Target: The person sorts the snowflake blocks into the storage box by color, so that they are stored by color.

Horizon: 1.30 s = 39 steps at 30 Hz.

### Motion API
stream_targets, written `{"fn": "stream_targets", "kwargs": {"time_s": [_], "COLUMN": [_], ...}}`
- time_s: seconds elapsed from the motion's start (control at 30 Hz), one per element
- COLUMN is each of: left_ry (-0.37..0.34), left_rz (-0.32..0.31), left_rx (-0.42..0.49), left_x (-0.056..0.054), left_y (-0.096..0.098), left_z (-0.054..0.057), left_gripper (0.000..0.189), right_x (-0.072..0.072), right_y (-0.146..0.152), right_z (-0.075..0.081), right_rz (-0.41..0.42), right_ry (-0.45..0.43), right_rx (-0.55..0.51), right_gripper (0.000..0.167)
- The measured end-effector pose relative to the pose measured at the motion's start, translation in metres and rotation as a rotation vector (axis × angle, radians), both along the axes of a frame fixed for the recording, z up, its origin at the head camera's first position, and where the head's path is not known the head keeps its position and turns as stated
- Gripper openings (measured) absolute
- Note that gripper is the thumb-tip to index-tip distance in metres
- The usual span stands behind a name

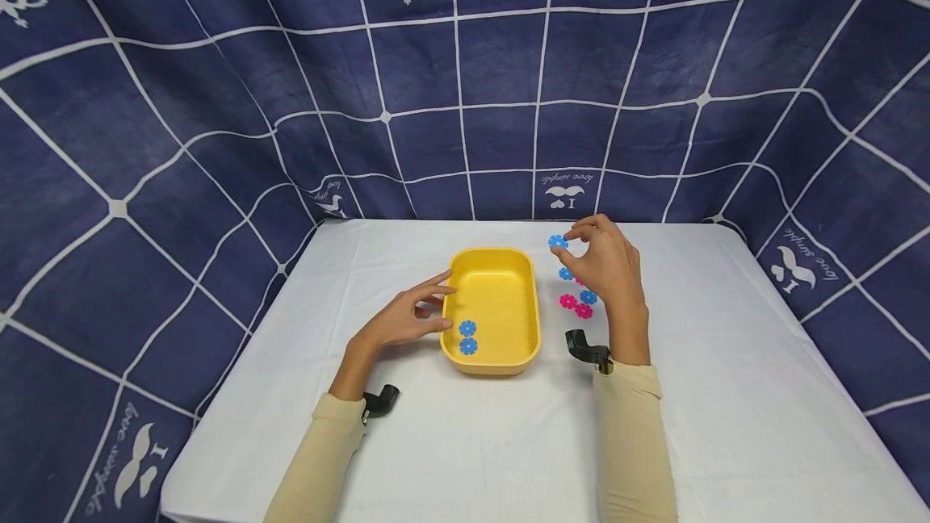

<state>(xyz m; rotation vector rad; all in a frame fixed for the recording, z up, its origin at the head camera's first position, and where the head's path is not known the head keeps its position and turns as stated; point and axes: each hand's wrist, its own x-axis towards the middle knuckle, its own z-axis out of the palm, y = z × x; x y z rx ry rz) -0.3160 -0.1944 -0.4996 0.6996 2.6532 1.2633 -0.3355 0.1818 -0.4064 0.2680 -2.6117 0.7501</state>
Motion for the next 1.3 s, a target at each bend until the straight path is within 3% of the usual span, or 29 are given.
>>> {"fn": "stream_targets", "kwargs": {"time_s": [0.5,0.9,1.3], "left_ry": [0.004,-0.002,0.007], "left_rz": [-0.004,-0.009,-0.013], "left_rx": [-0.002,-0.007,0.007], "left_x": [0.0,0.0,0.0], "left_y": [0.0,0.0,0.0], "left_z": [-0.001,0.002,0.0], "left_gripper": [0.084,0.08,0.076], "right_x": [-0.008,-0.007,-0.017], "right_y": [-0.043,-0.083,-0.095], "right_z": [-0.002,-0.001,-0.017], "right_rz": [0.106,0.203,0.244], "right_ry": [0.038,0.023,-0.045], "right_rx": [0.003,0.017,0.042], "right_gripper": [0.033,0.037,0.035]}}
